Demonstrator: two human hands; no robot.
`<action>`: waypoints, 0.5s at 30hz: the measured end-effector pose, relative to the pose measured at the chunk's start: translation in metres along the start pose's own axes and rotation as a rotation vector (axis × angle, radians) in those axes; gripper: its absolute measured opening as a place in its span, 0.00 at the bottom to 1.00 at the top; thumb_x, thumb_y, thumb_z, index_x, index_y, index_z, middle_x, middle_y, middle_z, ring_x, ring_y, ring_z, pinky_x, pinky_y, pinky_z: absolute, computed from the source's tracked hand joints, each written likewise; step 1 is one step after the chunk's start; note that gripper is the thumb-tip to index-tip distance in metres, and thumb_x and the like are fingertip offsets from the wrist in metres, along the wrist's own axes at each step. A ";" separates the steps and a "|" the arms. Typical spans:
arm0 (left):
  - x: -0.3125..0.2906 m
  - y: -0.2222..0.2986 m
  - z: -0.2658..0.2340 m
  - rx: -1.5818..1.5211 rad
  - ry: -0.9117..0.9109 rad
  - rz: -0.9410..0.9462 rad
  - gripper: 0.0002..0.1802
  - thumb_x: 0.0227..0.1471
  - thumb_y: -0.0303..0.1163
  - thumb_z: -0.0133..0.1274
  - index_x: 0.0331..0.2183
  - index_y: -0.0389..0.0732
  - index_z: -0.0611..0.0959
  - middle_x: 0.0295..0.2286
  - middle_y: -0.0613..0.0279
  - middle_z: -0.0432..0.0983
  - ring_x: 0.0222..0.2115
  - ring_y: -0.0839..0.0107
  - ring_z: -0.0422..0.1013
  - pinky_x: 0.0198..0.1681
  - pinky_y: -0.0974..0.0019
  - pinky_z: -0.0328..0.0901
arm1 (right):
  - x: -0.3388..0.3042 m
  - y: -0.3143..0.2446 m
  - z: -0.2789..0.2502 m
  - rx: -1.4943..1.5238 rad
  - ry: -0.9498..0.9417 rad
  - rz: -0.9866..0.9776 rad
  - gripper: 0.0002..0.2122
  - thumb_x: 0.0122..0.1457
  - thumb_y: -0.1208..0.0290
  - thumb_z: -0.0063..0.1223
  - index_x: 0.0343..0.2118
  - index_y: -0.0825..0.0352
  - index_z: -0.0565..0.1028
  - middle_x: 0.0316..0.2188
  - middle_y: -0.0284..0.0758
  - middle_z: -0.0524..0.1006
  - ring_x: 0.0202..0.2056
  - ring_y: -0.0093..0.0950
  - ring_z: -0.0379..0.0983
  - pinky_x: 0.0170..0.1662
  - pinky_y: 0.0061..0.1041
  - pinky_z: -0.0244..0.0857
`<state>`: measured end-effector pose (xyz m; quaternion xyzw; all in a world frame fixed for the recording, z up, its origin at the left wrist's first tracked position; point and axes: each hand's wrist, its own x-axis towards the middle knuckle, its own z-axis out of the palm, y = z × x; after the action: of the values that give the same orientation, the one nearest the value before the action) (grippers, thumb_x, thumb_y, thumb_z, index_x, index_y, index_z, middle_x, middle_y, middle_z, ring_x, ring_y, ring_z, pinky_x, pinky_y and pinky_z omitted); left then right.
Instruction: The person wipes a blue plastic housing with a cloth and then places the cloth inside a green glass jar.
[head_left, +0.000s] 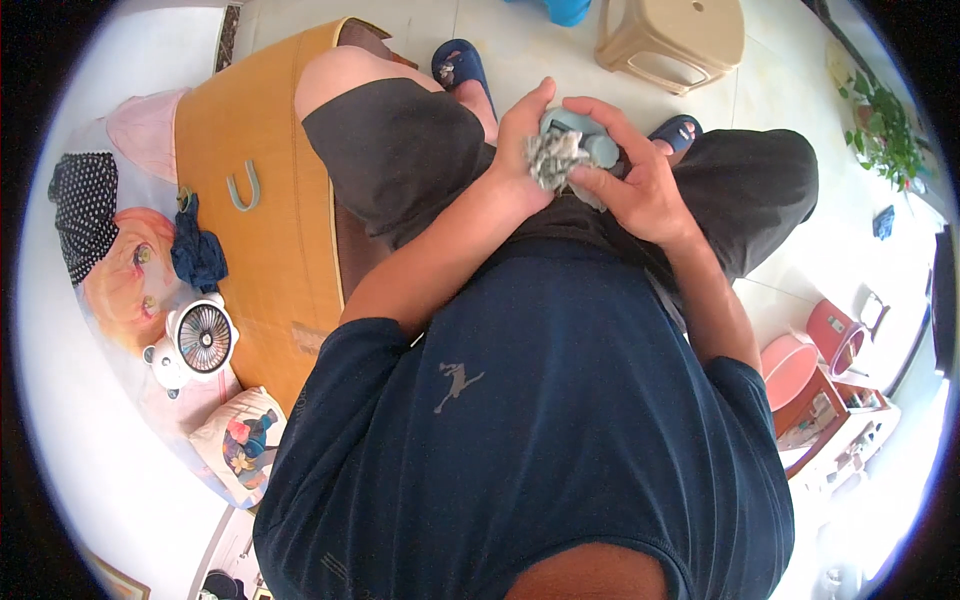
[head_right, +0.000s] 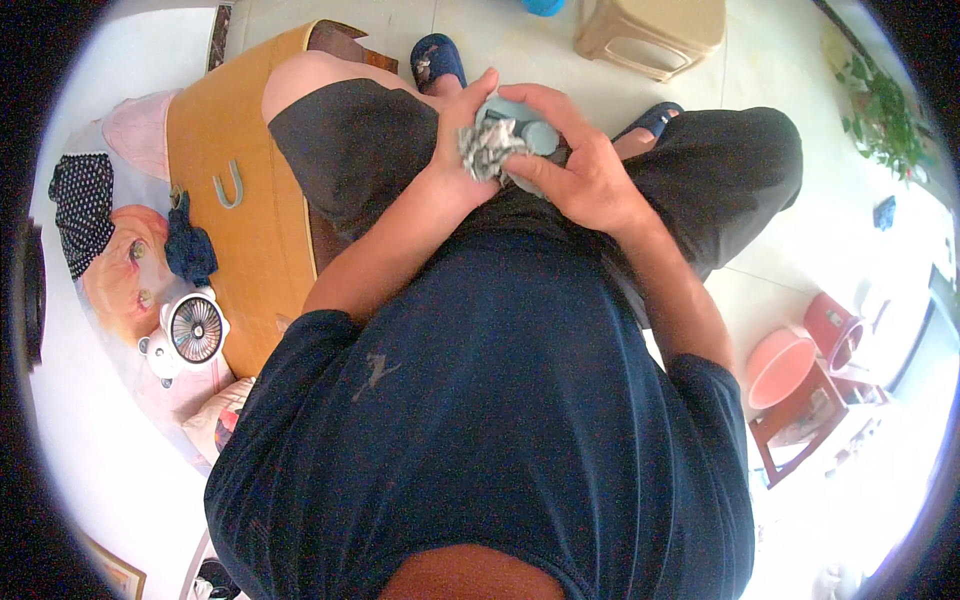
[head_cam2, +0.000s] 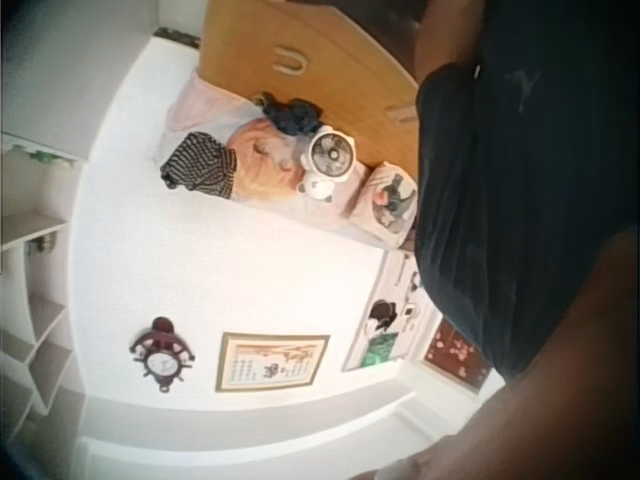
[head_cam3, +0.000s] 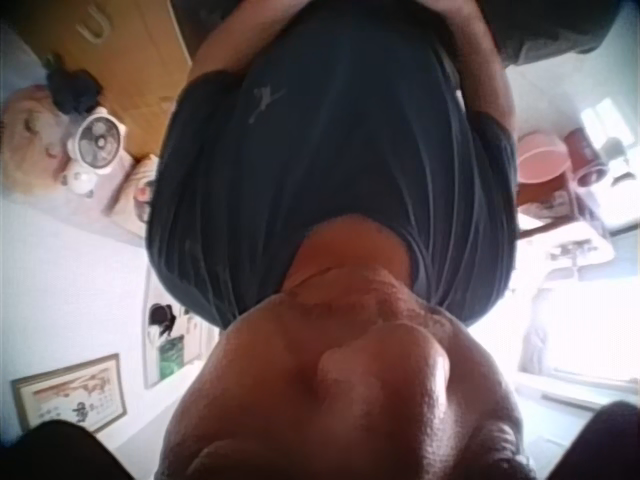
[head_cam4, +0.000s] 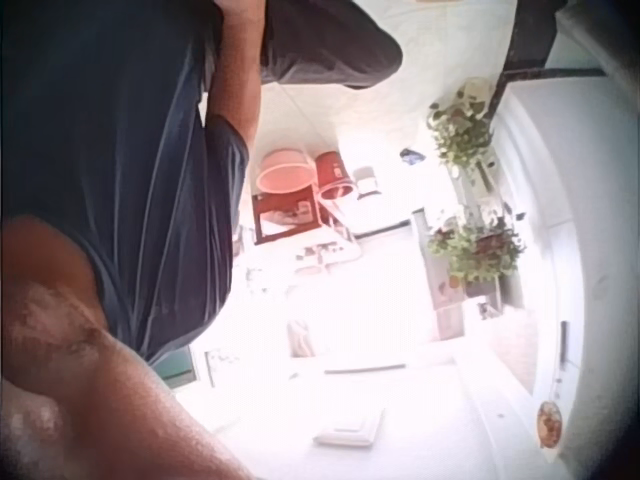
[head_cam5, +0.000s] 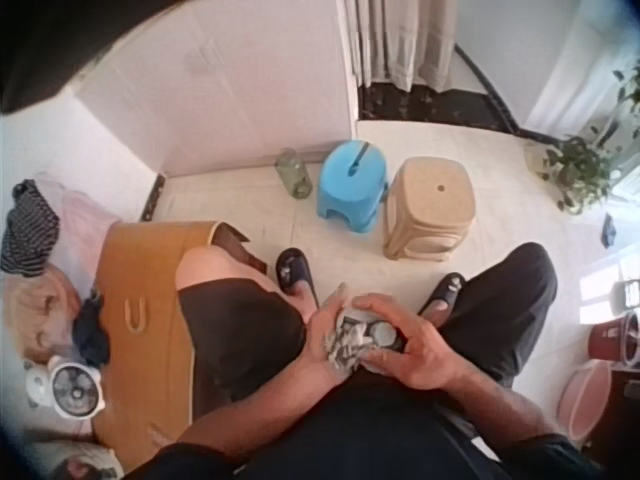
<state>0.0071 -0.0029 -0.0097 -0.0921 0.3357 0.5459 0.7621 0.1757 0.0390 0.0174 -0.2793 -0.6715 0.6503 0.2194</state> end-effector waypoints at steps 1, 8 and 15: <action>0.001 0.000 0.003 -0.028 0.036 0.024 0.32 0.68 0.57 0.43 0.46 0.34 0.80 0.42 0.49 0.82 0.43 0.56 0.79 0.52 0.53 0.73 | 0.001 0.000 0.003 -0.066 0.083 -0.045 0.28 0.60 0.71 0.68 0.62 0.67 0.71 0.55 0.40 0.76 0.56 0.30 0.72 0.61 0.31 0.66; 0.013 -0.013 0.008 -0.117 0.095 0.252 0.25 0.70 0.53 0.42 0.39 0.41 0.80 0.32 0.59 0.79 0.33 0.62 0.76 0.42 0.56 0.72 | 0.017 0.009 0.024 -0.059 0.394 0.114 0.25 0.61 0.63 0.69 0.57 0.70 0.75 0.50 0.41 0.80 0.50 0.28 0.76 0.55 0.30 0.70; 0.000 0.000 -0.004 0.015 0.101 0.052 0.32 0.65 0.58 0.48 0.44 0.34 0.81 0.39 0.50 0.83 0.40 0.55 0.80 0.49 0.51 0.74 | 0.004 -0.004 0.001 -0.052 0.022 -0.039 0.26 0.59 0.73 0.67 0.61 0.67 0.73 0.54 0.39 0.77 0.56 0.28 0.72 0.62 0.30 0.65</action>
<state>0.0051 -0.0048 -0.0131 -0.1051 0.3799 0.5577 0.7305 0.1718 0.0409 0.0211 -0.2789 -0.6910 0.6253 0.2319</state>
